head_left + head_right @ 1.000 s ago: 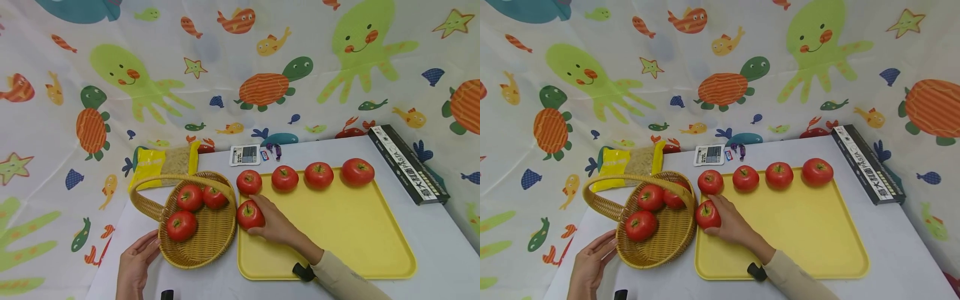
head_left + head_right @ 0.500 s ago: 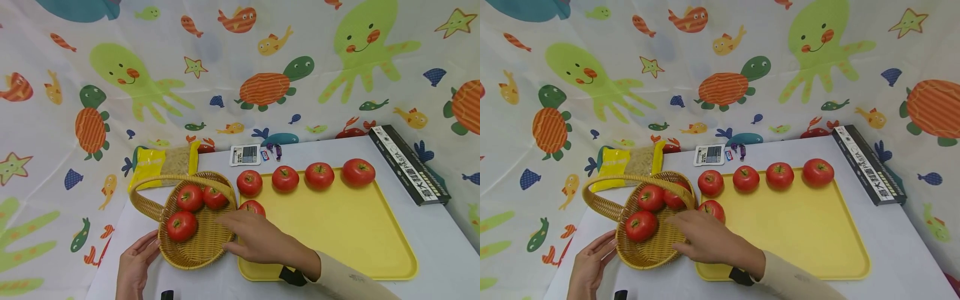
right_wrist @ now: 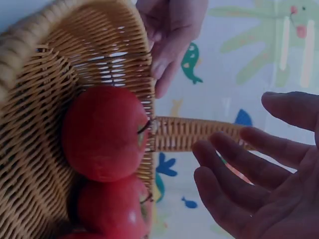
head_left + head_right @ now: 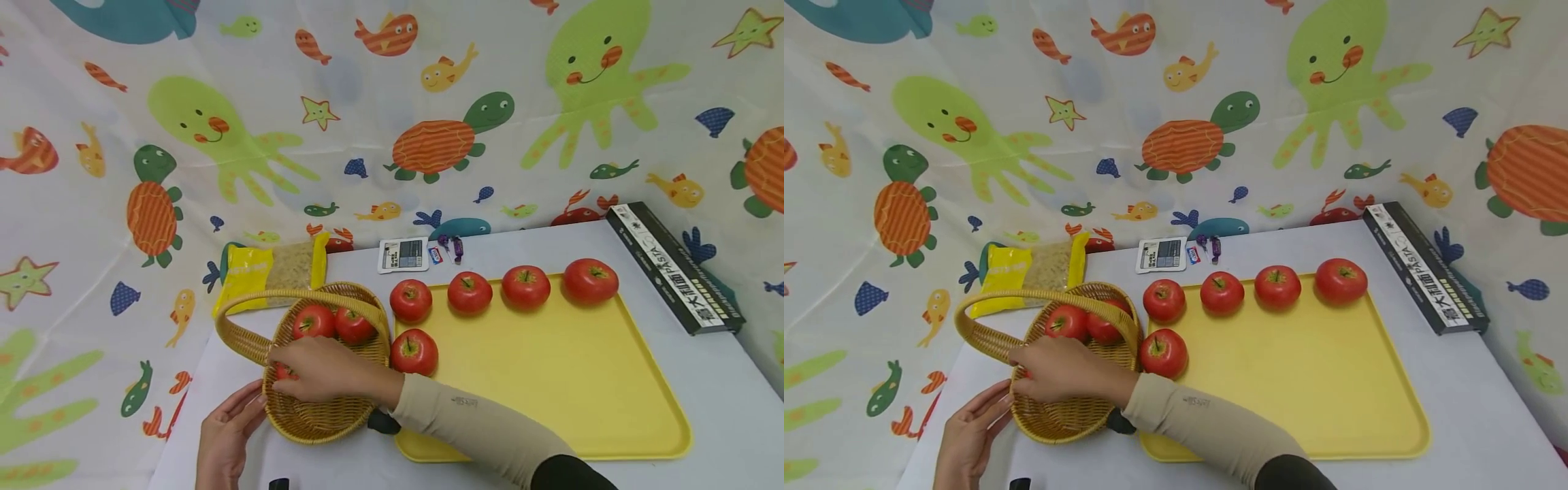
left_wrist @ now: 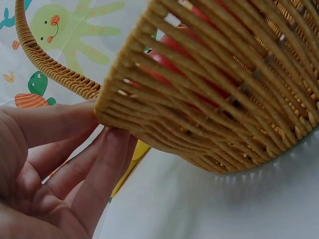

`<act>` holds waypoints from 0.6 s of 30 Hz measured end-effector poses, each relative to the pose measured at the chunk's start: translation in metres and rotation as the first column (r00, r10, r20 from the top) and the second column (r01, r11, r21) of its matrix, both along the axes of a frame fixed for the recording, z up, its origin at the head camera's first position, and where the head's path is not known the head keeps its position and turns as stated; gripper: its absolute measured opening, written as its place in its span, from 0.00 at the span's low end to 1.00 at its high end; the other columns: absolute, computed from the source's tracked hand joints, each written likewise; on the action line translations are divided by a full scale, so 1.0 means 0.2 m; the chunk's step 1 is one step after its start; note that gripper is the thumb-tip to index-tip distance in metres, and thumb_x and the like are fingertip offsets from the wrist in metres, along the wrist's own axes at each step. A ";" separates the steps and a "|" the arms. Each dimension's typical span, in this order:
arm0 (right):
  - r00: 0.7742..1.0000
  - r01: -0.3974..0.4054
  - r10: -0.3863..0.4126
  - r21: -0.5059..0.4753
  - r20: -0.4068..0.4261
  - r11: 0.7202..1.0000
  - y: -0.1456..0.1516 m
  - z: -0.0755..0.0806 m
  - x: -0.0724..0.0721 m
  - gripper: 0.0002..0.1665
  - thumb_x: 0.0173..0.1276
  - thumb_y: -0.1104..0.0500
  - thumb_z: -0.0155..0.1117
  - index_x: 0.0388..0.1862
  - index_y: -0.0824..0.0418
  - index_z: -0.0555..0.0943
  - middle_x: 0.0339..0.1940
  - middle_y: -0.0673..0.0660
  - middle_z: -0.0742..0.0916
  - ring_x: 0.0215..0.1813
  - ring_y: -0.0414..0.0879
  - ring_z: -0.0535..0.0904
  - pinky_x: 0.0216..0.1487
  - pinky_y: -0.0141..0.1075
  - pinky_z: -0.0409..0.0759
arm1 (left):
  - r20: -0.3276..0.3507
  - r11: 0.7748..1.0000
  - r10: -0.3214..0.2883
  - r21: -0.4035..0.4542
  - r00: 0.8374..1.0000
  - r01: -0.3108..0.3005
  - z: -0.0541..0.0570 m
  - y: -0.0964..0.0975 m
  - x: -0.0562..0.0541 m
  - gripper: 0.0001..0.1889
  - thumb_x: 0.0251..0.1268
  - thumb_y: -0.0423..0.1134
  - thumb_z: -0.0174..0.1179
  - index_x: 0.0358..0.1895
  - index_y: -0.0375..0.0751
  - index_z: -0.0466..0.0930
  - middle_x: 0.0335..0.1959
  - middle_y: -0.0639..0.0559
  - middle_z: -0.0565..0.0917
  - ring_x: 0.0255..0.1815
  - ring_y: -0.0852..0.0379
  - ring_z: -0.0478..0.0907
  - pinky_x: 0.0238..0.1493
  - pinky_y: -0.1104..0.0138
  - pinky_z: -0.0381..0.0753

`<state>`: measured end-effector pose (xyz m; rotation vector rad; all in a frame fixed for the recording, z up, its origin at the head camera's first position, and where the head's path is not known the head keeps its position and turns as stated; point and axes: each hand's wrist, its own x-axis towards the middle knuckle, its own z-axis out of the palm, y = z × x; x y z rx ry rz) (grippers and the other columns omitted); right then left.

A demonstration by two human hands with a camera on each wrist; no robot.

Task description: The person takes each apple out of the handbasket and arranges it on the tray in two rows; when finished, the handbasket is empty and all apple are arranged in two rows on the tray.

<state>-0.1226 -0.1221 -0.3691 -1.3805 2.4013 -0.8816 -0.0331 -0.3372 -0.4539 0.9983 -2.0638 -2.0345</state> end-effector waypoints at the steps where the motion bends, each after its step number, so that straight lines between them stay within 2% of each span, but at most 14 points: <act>1: 1.000 0.011 -0.011 0.006 0.016 1.000 -0.03 -0.01 -0.02 0.21 0.75 0.49 0.65 0.63 0.54 0.82 0.34 0.42 0.84 0.31 0.31 0.73 0.28 0.20 0.71 | -0.002 1.000 0.004 0.005 1.000 -0.004 0.00 0.00 0.00 0.20 0.65 0.27 0.68 0.31 0.66 0.89 0.35 0.66 0.89 0.42 0.68 0.86 0.44 0.70 0.87; 4: 0.998 0.056 -0.056 0.015 0.042 0.998 -0.12 -0.03 -0.08 0.20 0.76 0.50 0.64 0.62 0.55 0.82 0.28 0.43 0.79 0.29 0.33 0.72 0.27 0.22 0.69 | -0.022 1.000 0.000 0.007 1.000 0.001 0.00 0.01 0.00 0.19 0.66 0.27 0.67 0.33 0.64 0.90 0.36 0.66 0.89 0.42 0.68 0.85 0.44 0.70 0.87; 6: 0.994 0.090 -0.091 0.015 0.066 0.996 -0.16 -0.06 -0.12 0.18 0.75 0.51 0.64 0.60 0.56 0.82 0.28 0.43 0.80 0.31 0.34 0.74 0.29 0.23 0.70 | -0.036 1.000 -0.002 0.008 0.999 0.002 0.00 0.01 0.01 0.18 0.66 0.26 0.67 0.35 0.62 0.90 0.36 0.65 0.89 0.42 0.67 0.86 0.43 0.70 0.87; 9: 0.989 0.130 -0.132 0.031 0.069 0.991 -0.19 -0.12 -0.17 0.18 0.74 0.51 0.65 0.58 0.56 0.83 0.38 0.43 0.85 0.39 0.34 0.78 0.40 0.23 0.74 | -0.033 1.000 -0.002 0.006 0.999 0.002 0.00 0.02 0.00 0.19 0.66 0.27 0.67 0.35 0.63 0.90 0.36 0.65 0.89 0.42 0.67 0.86 0.44 0.70 0.87; 13: 0.986 0.132 -0.136 0.044 0.094 0.990 -0.21 -0.20 -0.21 0.20 0.72 0.51 0.67 0.60 0.56 0.82 0.53 0.45 0.87 0.52 0.36 0.80 0.53 0.25 0.76 | -0.012 1.000 0.008 -0.001 1.000 -0.008 0.00 0.01 0.01 0.20 0.65 0.27 0.68 0.32 0.66 0.90 0.36 0.65 0.89 0.43 0.67 0.86 0.44 0.69 0.87; 18: 0.988 0.113 -0.119 0.065 0.096 0.991 -0.24 -0.22 -0.23 0.23 0.71 0.51 0.69 0.62 0.56 0.82 0.54 0.45 0.87 0.52 0.36 0.80 0.53 0.25 0.76 | -0.031 1.000 -0.001 0.010 1.000 0.001 0.00 0.01 0.00 0.19 0.64 0.26 0.68 0.36 0.63 0.91 0.37 0.65 0.89 0.43 0.67 0.86 0.44 0.69 0.87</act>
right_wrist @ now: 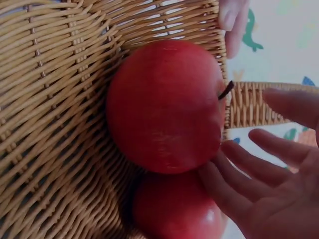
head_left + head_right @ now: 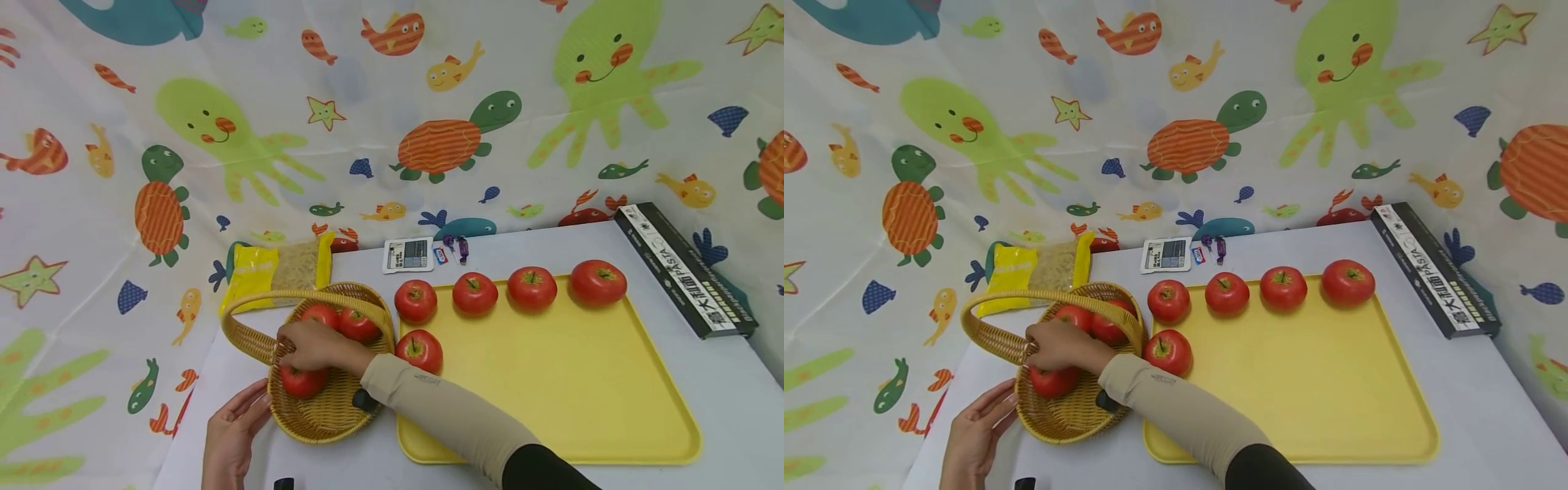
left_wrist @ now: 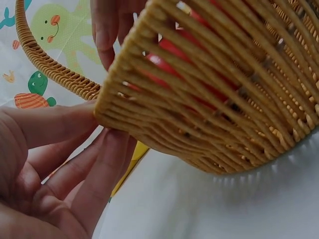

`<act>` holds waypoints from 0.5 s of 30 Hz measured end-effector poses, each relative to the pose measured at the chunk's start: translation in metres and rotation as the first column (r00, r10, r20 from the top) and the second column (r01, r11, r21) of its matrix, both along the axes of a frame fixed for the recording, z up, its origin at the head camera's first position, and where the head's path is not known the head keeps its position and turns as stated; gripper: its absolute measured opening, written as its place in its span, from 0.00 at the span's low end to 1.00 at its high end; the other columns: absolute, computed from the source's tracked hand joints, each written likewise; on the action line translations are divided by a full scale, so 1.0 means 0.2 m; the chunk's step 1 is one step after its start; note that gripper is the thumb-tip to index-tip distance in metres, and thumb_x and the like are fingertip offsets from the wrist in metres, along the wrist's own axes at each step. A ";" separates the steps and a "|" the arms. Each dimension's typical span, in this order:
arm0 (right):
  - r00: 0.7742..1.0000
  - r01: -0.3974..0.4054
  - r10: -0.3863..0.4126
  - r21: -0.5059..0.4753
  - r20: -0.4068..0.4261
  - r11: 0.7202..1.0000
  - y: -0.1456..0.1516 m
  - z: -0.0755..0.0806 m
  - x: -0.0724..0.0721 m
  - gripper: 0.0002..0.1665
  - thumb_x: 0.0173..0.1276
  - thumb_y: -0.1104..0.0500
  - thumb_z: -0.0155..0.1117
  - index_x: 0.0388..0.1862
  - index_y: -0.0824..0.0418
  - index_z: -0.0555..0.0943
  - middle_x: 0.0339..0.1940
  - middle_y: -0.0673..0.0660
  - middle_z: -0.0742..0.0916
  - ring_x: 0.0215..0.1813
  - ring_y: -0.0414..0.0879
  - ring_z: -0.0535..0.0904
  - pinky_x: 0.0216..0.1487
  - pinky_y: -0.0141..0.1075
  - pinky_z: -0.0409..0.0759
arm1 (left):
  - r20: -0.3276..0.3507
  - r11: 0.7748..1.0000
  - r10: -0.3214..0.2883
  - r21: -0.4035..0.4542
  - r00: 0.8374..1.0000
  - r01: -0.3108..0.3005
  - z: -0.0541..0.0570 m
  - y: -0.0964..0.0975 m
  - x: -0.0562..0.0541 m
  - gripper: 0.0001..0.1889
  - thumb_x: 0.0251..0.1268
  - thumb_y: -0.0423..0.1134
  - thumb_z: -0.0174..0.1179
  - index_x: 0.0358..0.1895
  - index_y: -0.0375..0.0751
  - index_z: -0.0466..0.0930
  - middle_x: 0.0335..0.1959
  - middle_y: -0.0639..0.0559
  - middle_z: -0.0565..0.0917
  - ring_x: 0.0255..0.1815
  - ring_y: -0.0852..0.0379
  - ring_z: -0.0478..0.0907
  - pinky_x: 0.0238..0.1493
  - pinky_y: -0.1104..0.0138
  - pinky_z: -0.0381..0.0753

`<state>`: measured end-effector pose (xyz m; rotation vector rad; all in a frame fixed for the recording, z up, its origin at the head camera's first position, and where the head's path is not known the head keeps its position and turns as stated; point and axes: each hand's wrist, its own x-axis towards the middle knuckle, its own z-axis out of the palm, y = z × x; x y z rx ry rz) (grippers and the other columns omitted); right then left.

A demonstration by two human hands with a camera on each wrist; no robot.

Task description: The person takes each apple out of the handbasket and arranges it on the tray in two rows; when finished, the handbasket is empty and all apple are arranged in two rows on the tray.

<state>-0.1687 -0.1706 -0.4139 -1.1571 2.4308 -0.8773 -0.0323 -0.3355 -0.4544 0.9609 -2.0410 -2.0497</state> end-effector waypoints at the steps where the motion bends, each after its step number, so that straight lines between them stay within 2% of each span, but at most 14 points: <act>1: 1.000 -0.009 0.009 0.014 0.006 1.000 0.00 0.00 0.00 0.24 0.71 0.51 0.69 0.63 0.55 0.81 0.55 0.45 0.86 0.53 0.36 0.80 0.55 0.25 0.76 | -0.007 1.000 -0.005 0.004 1.000 0.005 0.00 0.00 0.00 0.19 0.64 0.26 0.68 0.36 0.62 0.91 0.37 0.64 0.89 0.43 0.67 0.86 0.44 0.69 0.87; 5: 0.994 -0.099 0.093 0.112 0.058 0.989 -0.01 -0.03 0.00 0.34 0.69 0.49 0.71 0.72 0.53 0.75 0.64 0.44 0.83 0.61 0.35 0.77 0.63 0.26 0.73 | -0.009 1.000 -0.005 -0.003 1.000 0.005 -0.01 0.01 0.00 0.19 0.63 0.25 0.68 0.36 0.62 0.90 0.36 0.64 0.89 0.43 0.66 0.86 0.45 0.69 0.87; 10: 0.961 -0.229 0.185 0.221 0.203 0.948 0.01 -0.08 0.01 0.46 0.64 0.46 0.76 0.78 0.49 0.68 0.71 0.42 0.77 0.68 0.33 0.72 0.69 0.27 0.68 | 0.015 1.000 0.000 -0.018 1.000 0.000 -0.01 0.00 0.00 0.21 0.63 0.25 0.68 0.31 0.66 0.89 0.36 0.65 0.89 0.43 0.67 0.86 0.45 0.69 0.87; 15: 0.928 -0.297 0.224 0.228 0.298 0.927 0.04 -0.11 -0.01 0.54 0.60 0.51 0.80 0.81 0.45 0.62 0.73 0.41 0.74 0.69 0.32 0.68 0.72 0.30 0.65 | 0.017 1.000 0.006 -0.028 1.000 -0.005 -0.01 0.00 -0.01 0.22 0.64 0.25 0.67 0.31 0.66 0.89 0.36 0.65 0.89 0.43 0.67 0.86 0.45 0.69 0.87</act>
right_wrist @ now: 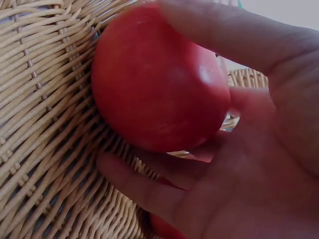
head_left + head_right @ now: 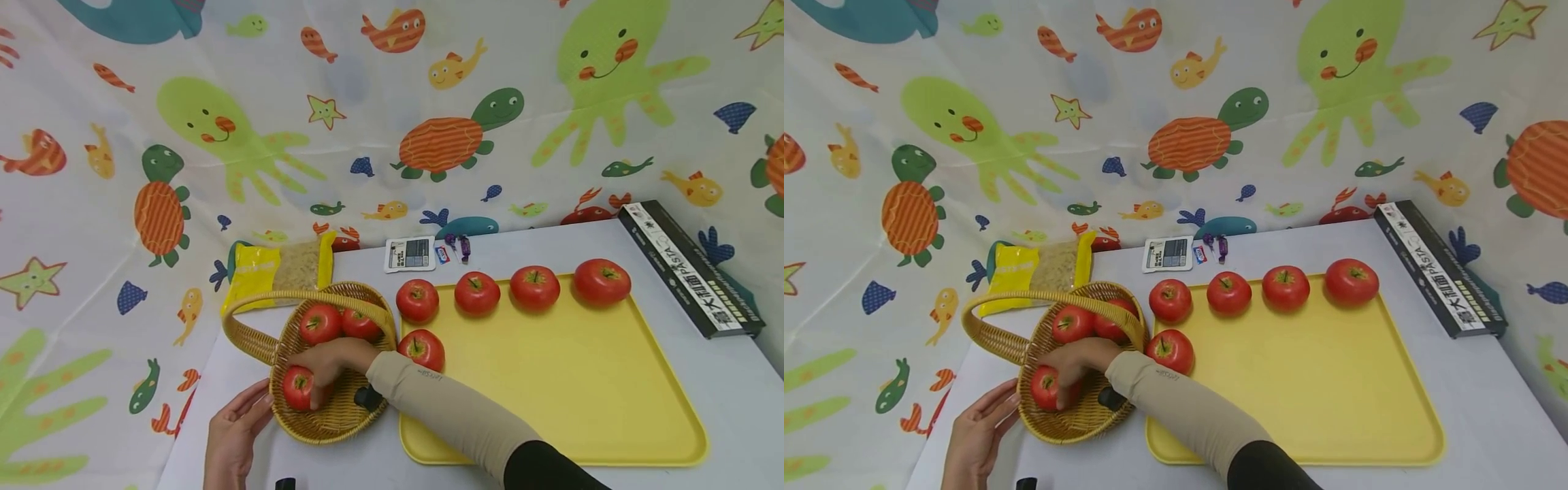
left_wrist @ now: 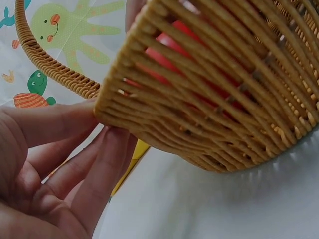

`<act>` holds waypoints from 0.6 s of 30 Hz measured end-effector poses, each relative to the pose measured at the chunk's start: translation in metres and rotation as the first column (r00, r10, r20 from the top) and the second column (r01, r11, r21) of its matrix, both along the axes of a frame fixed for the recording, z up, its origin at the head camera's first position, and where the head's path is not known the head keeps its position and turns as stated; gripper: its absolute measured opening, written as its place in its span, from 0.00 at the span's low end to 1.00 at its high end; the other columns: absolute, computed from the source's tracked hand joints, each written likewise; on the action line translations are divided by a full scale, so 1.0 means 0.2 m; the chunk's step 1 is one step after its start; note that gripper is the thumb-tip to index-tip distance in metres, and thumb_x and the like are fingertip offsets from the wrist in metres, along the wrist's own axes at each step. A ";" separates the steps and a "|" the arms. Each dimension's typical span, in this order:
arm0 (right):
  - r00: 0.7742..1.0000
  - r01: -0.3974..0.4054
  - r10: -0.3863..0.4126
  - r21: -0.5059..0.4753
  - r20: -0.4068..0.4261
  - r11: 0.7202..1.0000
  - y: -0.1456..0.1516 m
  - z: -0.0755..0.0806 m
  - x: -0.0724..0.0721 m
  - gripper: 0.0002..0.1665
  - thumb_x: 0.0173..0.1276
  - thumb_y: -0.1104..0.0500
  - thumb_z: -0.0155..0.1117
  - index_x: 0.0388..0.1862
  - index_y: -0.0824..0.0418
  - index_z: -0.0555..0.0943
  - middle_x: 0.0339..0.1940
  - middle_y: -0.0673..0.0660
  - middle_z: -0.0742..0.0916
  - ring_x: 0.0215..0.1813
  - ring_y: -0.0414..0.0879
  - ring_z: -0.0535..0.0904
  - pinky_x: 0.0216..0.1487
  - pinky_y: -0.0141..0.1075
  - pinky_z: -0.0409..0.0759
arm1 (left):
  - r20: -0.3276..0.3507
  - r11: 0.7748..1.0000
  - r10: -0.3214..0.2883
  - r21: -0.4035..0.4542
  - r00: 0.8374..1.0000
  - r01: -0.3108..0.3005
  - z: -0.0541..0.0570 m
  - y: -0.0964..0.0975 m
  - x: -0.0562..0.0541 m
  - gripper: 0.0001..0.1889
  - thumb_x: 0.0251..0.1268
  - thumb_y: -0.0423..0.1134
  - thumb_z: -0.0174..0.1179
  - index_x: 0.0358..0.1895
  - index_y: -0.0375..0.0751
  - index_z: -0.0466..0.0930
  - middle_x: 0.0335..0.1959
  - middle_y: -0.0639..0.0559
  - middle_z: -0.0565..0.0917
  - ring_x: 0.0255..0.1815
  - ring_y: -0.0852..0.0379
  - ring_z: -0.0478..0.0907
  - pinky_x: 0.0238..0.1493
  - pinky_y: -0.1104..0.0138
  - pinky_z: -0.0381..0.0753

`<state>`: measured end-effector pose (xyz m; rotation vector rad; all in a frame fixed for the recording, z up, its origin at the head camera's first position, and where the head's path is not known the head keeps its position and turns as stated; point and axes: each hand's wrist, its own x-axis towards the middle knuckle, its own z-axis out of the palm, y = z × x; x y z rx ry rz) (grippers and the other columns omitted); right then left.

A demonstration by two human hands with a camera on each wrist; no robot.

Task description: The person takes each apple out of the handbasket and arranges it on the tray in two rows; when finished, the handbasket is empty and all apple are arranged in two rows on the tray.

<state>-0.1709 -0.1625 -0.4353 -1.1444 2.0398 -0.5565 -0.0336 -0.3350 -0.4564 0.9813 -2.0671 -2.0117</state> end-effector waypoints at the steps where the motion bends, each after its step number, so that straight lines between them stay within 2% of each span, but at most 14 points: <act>1: 1.000 -0.006 0.006 0.003 0.011 1.000 0.00 0.00 0.00 0.55 0.59 0.52 0.80 0.82 0.44 0.60 0.74 0.41 0.73 0.69 0.32 0.68 0.72 0.30 0.65 | -0.003 1.000 0.002 0.001 1.000 -0.002 0.00 0.00 0.00 0.21 0.63 0.25 0.68 0.31 0.66 0.89 0.36 0.65 0.89 0.43 0.67 0.86 0.45 0.69 0.87; 6: 0.999 -0.022 0.021 -0.010 -0.028 1.000 0.00 0.00 -0.01 0.57 0.59 0.57 0.81 0.82 0.44 0.59 0.72 0.42 0.75 0.68 0.33 0.69 0.71 0.31 0.68 | -0.025 1.000 -0.003 0.013 1.000 0.003 0.01 0.00 0.00 0.18 0.63 0.26 0.69 0.37 0.61 0.91 0.36 0.64 0.89 0.42 0.66 0.86 0.44 0.69 0.87; 12: 0.997 0.028 -0.034 -0.079 -0.076 0.996 0.00 0.00 -0.01 0.54 0.58 0.52 0.81 0.80 0.52 0.63 0.67 0.44 0.79 0.63 0.34 0.73 0.67 0.30 0.71 | -0.027 1.000 0.001 0.022 1.000 0.000 0.01 0.00 0.00 0.17 0.65 0.25 0.67 0.39 0.59 0.91 0.36 0.64 0.89 0.40 0.65 0.87 0.44 0.69 0.88; 15: 0.993 0.019 -0.032 -0.109 -0.117 0.994 0.00 0.04 -0.01 0.52 0.58 0.50 0.80 0.79 0.54 0.65 0.64 0.45 0.80 0.59 0.34 0.75 0.64 0.27 0.72 | -0.030 0.999 -0.005 0.035 1.000 0.006 0.01 0.00 0.00 0.17 0.65 0.25 0.67 0.39 0.58 0.91 0.36 0.63 0.89 0.40 0.65 0.87 0.44 0.69 0.88; 18: 0.986 0.019 -0.041 -0.138 -0.159 0.990 0.00 0.10 0.02 0.50 0.59 0.50 0.80 0.77 0.54 0.66 0.60 0.45 0.81 0.56 0.34 0.76 0.60 0.26 0.74 | -0.028 0.999 -0.027 0.028 0.999 0.027 0.00 -0.01 0.00 0.19 0.65 0.25 0.67 0.37 0.61 0.91 0.36 0.65 0.89 0.41 0.67 0.86 0.44 0.70 0.87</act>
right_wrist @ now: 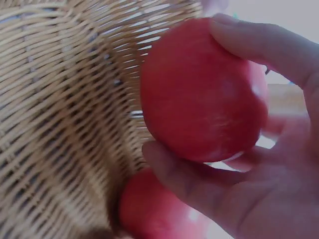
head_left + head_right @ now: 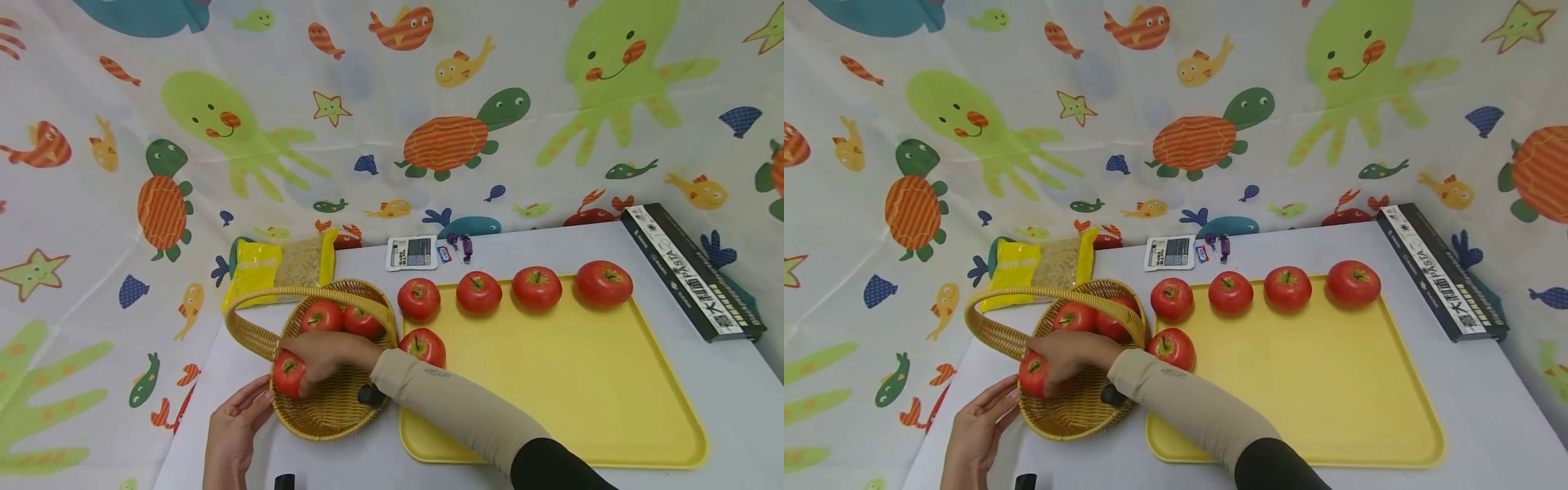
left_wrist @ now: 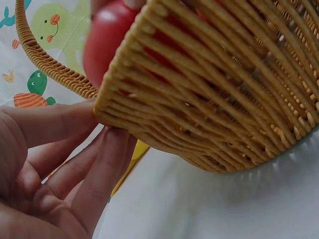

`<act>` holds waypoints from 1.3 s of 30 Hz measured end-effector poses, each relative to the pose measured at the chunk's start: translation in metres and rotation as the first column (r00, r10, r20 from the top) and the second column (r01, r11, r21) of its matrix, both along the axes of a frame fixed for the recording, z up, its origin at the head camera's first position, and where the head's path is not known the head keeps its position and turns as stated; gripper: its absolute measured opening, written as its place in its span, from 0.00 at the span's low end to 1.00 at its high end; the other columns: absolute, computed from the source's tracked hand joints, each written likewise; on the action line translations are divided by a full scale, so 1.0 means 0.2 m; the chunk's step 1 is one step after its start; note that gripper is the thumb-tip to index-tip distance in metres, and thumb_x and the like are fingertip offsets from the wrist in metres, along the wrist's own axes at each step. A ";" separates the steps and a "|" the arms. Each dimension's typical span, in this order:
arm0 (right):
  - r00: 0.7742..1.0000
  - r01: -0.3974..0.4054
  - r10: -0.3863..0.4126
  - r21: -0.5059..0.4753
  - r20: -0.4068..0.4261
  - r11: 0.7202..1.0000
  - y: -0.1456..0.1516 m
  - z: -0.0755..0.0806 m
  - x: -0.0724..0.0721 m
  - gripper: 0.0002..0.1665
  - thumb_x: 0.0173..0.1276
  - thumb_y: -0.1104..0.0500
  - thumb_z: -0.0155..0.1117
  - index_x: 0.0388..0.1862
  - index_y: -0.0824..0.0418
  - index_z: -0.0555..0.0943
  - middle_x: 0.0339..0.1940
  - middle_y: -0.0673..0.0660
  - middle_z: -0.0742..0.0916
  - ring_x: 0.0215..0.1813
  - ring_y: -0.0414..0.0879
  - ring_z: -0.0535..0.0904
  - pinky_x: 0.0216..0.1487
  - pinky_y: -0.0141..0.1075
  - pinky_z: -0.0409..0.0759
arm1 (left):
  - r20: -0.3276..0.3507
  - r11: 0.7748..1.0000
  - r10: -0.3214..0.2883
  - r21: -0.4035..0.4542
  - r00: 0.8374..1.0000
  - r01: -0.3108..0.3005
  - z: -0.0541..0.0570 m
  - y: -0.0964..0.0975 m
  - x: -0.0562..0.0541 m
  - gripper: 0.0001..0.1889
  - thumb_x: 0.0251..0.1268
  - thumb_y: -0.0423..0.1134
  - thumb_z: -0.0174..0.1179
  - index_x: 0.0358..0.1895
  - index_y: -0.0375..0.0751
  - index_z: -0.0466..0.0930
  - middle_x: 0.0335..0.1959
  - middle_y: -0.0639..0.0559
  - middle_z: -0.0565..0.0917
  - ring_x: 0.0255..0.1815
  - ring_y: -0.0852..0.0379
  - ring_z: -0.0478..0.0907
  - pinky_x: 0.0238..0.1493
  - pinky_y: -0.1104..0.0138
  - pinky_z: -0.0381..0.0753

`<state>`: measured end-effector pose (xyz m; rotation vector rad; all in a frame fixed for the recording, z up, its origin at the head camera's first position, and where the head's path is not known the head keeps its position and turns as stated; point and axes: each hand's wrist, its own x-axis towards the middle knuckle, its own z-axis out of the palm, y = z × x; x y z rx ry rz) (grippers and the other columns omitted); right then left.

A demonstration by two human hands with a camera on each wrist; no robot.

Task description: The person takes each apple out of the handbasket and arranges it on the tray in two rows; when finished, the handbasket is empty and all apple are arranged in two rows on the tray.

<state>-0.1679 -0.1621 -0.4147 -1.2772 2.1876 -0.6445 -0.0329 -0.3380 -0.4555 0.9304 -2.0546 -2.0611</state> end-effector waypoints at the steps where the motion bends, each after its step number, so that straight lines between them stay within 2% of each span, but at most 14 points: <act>1: 1.000 0.009 -0.009 -0.008 -0.014 1.000 0.01 0.02 0.01 0.50 0.59 0.49 0.80 0.76 0.54 0.66 0.59 0.45 0.81 0.55 0.35 0.76 0.59 0.26 0.74 | 0.005 1.000 0.001 -0.004 1.000 -0.001 0.00 0.00 0.00 0.19 0.65 0.26 0.67 0.36 0.63 0.91 0.36 0.65 0.89 0.41 0.67 0.86 0.44 0.70 0.87; 7: 0.995 0.093 -0.097 -0.104 -0.036 0.990 0.11 0.10 0.09 0.50 0.59 0.48 0.80 0.76 0.54 0.65 0.60 0.48 0.78 0.54 0.35 0.75 0.54 0.26 0.77 | 0.025 0.999 0.013 -0.037 1.000 -0.012 0.00 0.00 -0.01 0.23 0.63 0.24 0.67 0.31 0.68 0.89 0.35 0.66 0.89 0.43 0.68 0.86 0.44 0.69 0.87; 13: 0.986 0.160 -0.164 -0.232 0.000 0.960 0.28 0.11 0.19 0.50 0.60 0.47 0.79 0.77 0.51 0.65 0.69 0.50 0.74 0.62 0.38 0.73 0.59 0.30 0.78 | 0.023 0.999 0.025 -0.042 0.999 -0.024 0.00 0.00 -0.01 0.23 0.62 0.23 0.68 0.32 0.66 0.90 0.35 0.66 0.89 0.42 0.67 0.86 0.45 0.68 0.87; 16: 0.984 0.177 -0.171 -0.282 0.045 0.943 0.38 0.10 0.24 0.49 0.60 0.46 0.79 0.76 0.48 0.65 0.69 0.49 0.73 0.64 0.39 0.71 0.60 0.31 0.78 | 0.029 0.999 0.028 -0.033 0.999 -0.027 0.00 0.00 0.00 0.23 0.62 0.23 0.68 0.32 0.65 0.90 0.35 0.65 0.89 0.42 0.67 0.86 0.44 0.68 0.88; 19: 0.985 0.169 -0.142 -0.360 0.101 0.917 0.49 0.09 0.29 0.47 0.61 0.48 0.79 0.75 0.48 0.66 0.67 0.48 0.73 0.64 0.37 0.70 0.59 0.29 0.77 | 0.029 0.999 0.031 -0.024 0.999 -0.031 0.01 -0.01 -0.01 0.22 0.61 0.23 0.68 0.34 0.64 0.91 0.36 0.64 0.89 0.42 0.66 0.86 0.44 0.68 0.88; 22: 0.982 0.178 -0.135 -0.423 0.128 0.889 0.61 0.08 0.35 0.47 0.62 0.49 0.78 0.76 0.49 0.64 0.69 0.48 0.72 0.66 0.38 0.69 0.61 0.30 0.77 | 0.024 0.999 0.034 -0.021 0.999 -0.033 0.02 -0.01 -0.02 0.20 0.61 0.24 0.69 0.36 0.62 0.91 0.36 0.64 0.89 0.42 0.66 0.87 0.44 0.68 0.88; 25: 0.969 0.241 -0.185 -0.446 0.166 0.862 0.74 0.07 0.42 0.48 0.61 0.48 0.78 0.77 0.46 0.64 0.70 0.46 0.72 0.69 0.39 0.69 0.63 0.35 0.78 | 0.022 0.999 0.035 -0.021 0.999 -0.035 0.02 -0.01 -0.02 0.19 0.61 0.24 0.69 0.36 0.61 0.92 0.36 0.64 0.90 0.41 0.65 0.87 0.44 0.68 0.88; 27: 0.955 0.294 -0.239 -0.469 0.175 0.833 0.84 0.07 0.45 0.48 0.60 0.48 0.79 0.76 0.43 0.65 0.70 0.45 0.73 0.67 0.40 0.70 0.62 0.38 0.79 | 0.024 0.999 0.033 -0.021 0.999 -0.033 0.03 -0.01 -0.03 0.19 0.61 0.24 0.69 0.36 0.61 0.91 0.36 0.64 0.89 0.41 0.65 0.87 0.44 0.68 0.88; 31: 0.916 0.395 -0.364 -0.527 0.167 0.753 1.04 0.04 0.47 0.48 0.59 0.48 0.81 0.75 0.41 0.67 0.70 0.44 0.73 0.66 0.43 0.72 0.61 0.43 0.82 | 0.020 0.999 0.038 -0.012 0.999 -0.037 0.02 0.00 -0.03 0.20 0.61 0.23 0.69 0.35 0.61 0.91 0.35 0.64 0.90 0.40 0.65 0.87 0.44 0.68 0.88; 33: 0.878 0.458 -0.453 -0.538 0.151 0.708 1.13 0.02 0.46 0.49 0.57 0.50 0.82 0.75 0.44 0.68 0.71 0.46 0.74 0.66 0.45 0.73 0.60 0.44 0.83 | 0.015 0.999 0.038 -0.003 0.999 -0.038 0.02 0.00 -0.02 0.19 0.61 0.23 0.69 0.36 0.59 0.92 0.35 0.63 0.90 0.40 0.65 0.87 0.44 0.68 0.88; 36: 0.798 0.566 -0.583 -0.523 0.153 0.638 1.25 -0.02 0.43 0.50 0.55 0.53 0.84 0.75 0.48 0.69 0.70 0.49 0.75 0.66 0.48 0.74 0.59 0.46 0.84 | 0.019 0.999 0.038 0.000 0.999 -0.038 0.01 0.00 -0.02 0.19 0.62 0.23 0.69 0.35 0.60 0.92 0.35 0.64 0.89 0.40 0.66 0.87 0.43 0.69 0.88; 39: 0.697 0.678 -0.694 -0.478 0.179 0.558 1.33 -0.09 0.40 0.49 0.54 0.54 0.84 0.74 0.53 0.70 0.68 0.54 0.77 0.65 0.53 0.75 0.56 0.50 0.85 | 0.031 0.999 0.041 -0.001 0.999 -0.041 0.00 0.00 -0.02 0.21 0.61 0.23 0.69 0.33 0.63 0.91 0.35 0.64 0.89 0.40 0.66 0.87 0.43 0.68 0.88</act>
